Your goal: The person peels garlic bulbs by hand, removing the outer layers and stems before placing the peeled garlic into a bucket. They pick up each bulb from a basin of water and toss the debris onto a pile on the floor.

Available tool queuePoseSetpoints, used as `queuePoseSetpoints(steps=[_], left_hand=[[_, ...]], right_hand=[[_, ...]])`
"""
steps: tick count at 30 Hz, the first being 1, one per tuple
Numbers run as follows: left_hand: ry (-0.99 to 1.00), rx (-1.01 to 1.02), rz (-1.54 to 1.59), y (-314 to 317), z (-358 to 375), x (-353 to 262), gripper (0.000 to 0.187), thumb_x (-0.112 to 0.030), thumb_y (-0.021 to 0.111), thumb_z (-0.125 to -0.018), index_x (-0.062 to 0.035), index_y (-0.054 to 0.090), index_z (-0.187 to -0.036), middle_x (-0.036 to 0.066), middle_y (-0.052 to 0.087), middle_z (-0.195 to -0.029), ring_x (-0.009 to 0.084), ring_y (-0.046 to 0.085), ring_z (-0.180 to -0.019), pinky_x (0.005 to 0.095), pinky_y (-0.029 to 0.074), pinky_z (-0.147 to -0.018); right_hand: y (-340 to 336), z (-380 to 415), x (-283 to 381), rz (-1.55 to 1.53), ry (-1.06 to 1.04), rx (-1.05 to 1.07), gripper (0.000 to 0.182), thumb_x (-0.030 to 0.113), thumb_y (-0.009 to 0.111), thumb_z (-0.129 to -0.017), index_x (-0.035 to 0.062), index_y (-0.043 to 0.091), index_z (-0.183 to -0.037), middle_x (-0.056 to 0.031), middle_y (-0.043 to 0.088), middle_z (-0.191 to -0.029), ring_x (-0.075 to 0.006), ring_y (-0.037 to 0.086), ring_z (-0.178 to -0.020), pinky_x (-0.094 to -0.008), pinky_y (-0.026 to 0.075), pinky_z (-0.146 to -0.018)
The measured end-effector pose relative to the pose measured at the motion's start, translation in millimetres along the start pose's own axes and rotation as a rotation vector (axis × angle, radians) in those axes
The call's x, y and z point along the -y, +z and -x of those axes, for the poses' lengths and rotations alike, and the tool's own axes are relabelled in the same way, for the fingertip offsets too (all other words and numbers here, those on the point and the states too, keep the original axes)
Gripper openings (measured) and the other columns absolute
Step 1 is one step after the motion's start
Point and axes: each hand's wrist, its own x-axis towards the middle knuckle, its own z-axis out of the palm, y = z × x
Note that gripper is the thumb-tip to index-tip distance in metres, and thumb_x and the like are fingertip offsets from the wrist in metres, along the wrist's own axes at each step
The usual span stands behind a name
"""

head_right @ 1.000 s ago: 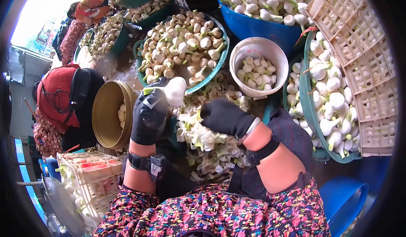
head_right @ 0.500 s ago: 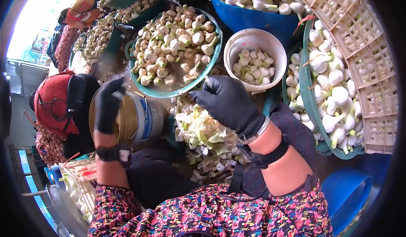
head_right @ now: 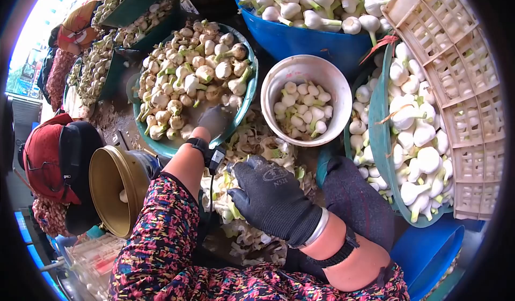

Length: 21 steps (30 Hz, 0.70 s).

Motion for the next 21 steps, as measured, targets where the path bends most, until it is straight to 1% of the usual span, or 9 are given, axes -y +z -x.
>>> queuePoseSetpoints(steps=[3,5,6,7,11,12,15,16,21], left_hand=[[0.237,0.044,-0.238,-8,6,25,0.035,-0.026,0.062,-0.078,-0.0059,0.062,-0.107,0.017,0.063,-0.101,0.0284,0.061,-0.092,0.0387,0.048,-0.079],[0.141,0.047,0.666,-42,50,24,0.022,-0.018,0.066,-0.079,-0.0043,0.066,-0.096,0.009,0.065,-0.085,0.0175,0.060,-0.067,0.0305,0.048,-0.062],[-0.023,0.091,0.895,-69,81,5,0.015,-0.007,0.058,-0.078,-0.0041,0.063,-0.092,0.008,0.062,-0.090,0.0201,0.061,-0.076,0.0306,0.049,-0.067],[0.101,0.149,1.025,-76,94,10,0.018,-0.008,0.059,-0.077,-0.0053,0.061,-0.094,0.005,0.060,-0.081,0.0199,0.059,-0.070,0.0315,0.049,-0.065],[0.355,0.104,1.106,-108,172,-17,0.015,-0.011,0.056,-0.078,-0.0065,0.058,-0.092,0.003,0.060,-0.076,0.0217,0.059,-0.070,0.0327,0.048,-0.064],[0.453,0.051,0.838,-112,189,-18,0.015,-0.013,0.055,-0.078,-0.0060,0.058,-0.092,0.006,0.061,-0.081,0.0237,0.059,-0.075,0.0351,0.047,-0.067],[0.759,-0.144,0.896,-137,252,-51,0.024,-0.025,0.053,-0.091,-0.0022,0.059,-0.087,0.005,0.058,-0.073,0.0141,0.057,-0.063,0.0259,0.047,-0.060],[0.225,0.049,1.599,-129,259,-58,0.022,-0.024,0.054,-0.090,-0.0022,0.059,-0.088,0.003,0.057,-0.072,0.0130,0.056,-0.063,0.0249,0.046,-0.059],[0.300,-0.204,1.303,-127,288,-64,0.020,-0.019,0.060,-0.085,-0.0008,0.058,-0.093,0.004,0.060,-0.079,0.0120,0.059,-0.069,0.0243,0.049,-0.064]], right_hand=[[-1,-3,0,0.078,-0.065,-0.065,0.030,0.021,0.060,-0.078,0.0011,0.056,-0.100,-0.0189,0.056,-0.085,-0.0351,0.057,-0.078,-0.0439,0.046,-0.068],[-2,-3,4,0.044,-0.050,-0.049,0.032,0.020,0.061,-0.078,0.0006,0.056,-0.102,-0.0199,0.057,-0.088,-0.0362,0.057,-0.080,-0.0436,0.046,-0.070],[-2,-3,7,-0.015,-0.026,-0.065,0.034,0.020,0.061,-0.078,0.0004,0.056,-0.104,-0.0207,0.058,-0.089,-0.0368,0.057,-0.081,-0.0435,0.046,-0.071],[-3,-3,11,-0.073,0.000,-0.082,0.035,0.020,0.061,-0.078,0.0003,0.056,-0.106,-0.0215,0.058,-0.091,-0.0375,0.057,-0.082,-0.0434,0.046,-0.073],[35,-13,-9,-0.311,-0.151,-0.249,0.068,0.020,0.068,-0.074,-0.0020,0.036,-0.131,-0.0239,0.047,-0.122,-0.0353,0.046,-0.115,-0.0389,0.036,-0.097],[33,-15,-1,-0.365,-0.145,-0.180,0.081,0.018,0.071,-0.072,-0.0028,0.025,-0.136,-0.0226,0.039,-0.132,-0.0317,0.036,-0.126,-0.0369,0.027,-0.105],[46,-18,3,-0.772,-0.059,-0.197,0.071,0.011,0.076,-0.066,-0.0027,0.042,-0.127,-0.0190,0.051,-0.122,-0.0276,0.051,-0.114,-0.0335,0.040,-0.096],[48,-18,4,-0.838,-0.124,-0.221,0.064,0.010,0.077,-0.065,-0.0017,0.048,-0.121,-0.0161,0.056,-0.116,-0.0226,0.055,-0.108,-0.0309,0.044,-0.091],[43,-5,13,-0.443,-0.368,-0.283,0.062,0.007,0.078,-0.065,-0.0023,0.049,-0.120,-0.0123,0.055,-0.119,-0.0150,0.052,-0.110,-0.0295,0.044,-0.091]])
